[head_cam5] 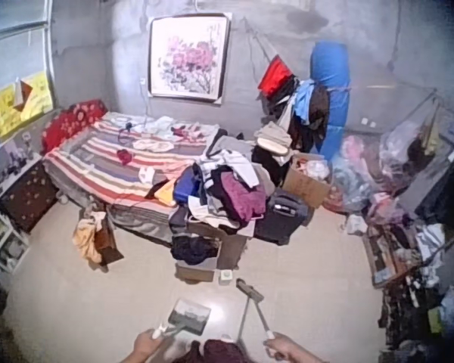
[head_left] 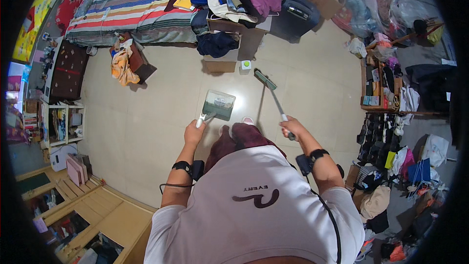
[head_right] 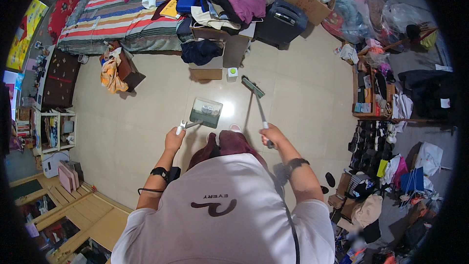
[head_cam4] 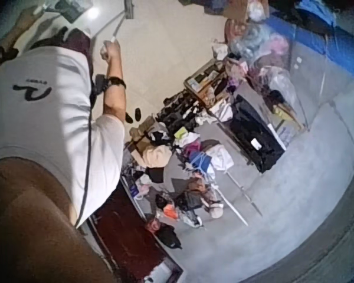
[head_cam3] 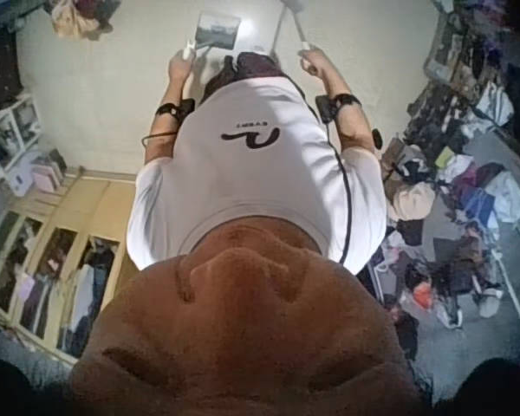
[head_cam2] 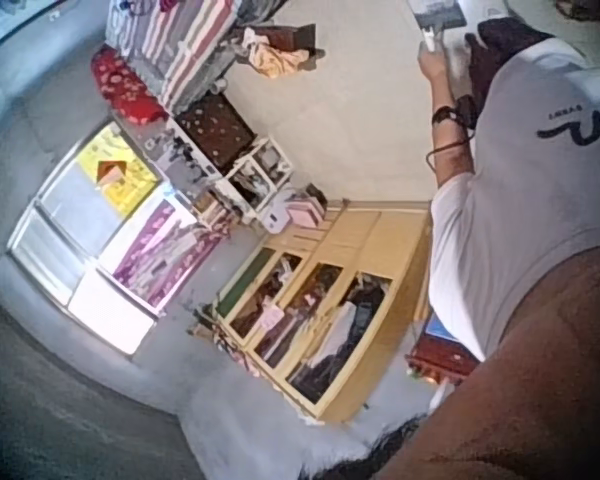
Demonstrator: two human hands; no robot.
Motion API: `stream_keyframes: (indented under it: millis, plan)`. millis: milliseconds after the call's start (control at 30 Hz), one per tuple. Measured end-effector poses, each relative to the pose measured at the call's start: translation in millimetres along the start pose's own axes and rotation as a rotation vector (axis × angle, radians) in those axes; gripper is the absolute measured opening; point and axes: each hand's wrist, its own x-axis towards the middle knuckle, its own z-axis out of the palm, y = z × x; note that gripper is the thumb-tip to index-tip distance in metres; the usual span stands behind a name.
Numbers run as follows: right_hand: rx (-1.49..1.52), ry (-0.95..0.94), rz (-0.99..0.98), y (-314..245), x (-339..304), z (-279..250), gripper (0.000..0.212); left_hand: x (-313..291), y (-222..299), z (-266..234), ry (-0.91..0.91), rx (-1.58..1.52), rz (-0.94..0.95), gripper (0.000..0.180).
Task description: Sweeping the floor of a bedroom using a broom and dustpan.
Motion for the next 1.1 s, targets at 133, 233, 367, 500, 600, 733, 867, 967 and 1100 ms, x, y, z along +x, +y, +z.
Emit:
stream_keyframes:
  millis: [133,233,367,500,600,733,867,967,1100]
  plan:
    - [-0.085,0.001,0.018,-5.6,40.1,45.1,0.02,-1.8,7.7,-5.4,-0.007,0.0,-0.006,0.039]
    - [-0.078,0.02,0.059,-3.2,45.8,55.3,0.019,-2.3,0.6,2.2,0.005,-0.001,0.003,0.039]
    - [-0.074,-0.001,0.026,-7.6,30.0,51.4,0.026,-9.0,12.5,-1.0,-0.024,-0.037,-0.001,0.037]
    - [-0.063,-0.016,0.019,-2.2,31.3,39.3,0.026,-9.0,12.6,2.2,0.009,0.011,0.01,0.036]
    - [-0.088,-0.01,0.025,-9.3,22.9,44.9,0.034,-5.3,11.4,0.5,-0.006,-0.011,0.004,0.036]
    - [-0.119,0.0,0.055,-8.2,21.6,43.5,0.056,0.2,16.3,0.4,-0.003,-0.013,0.007,0.037]
    - [-0.128,-0.04,0.06,-8.1,21.6,43.4,0.066,3.5,18.2,1.7,0.029,0.021,0.045,0.037]
    - [-0.115,-0.047,0.054,-3.5,28.8,41.4,0.067,4.0,17.8,0.3,-0.001,0.005,0.019,0.037]
    - [-0.099,-0.082,0.059,-3.5,15.0,27.2,0.073,4.7,9.9,3.2,-0.002,-0.027,0.022,0.036]
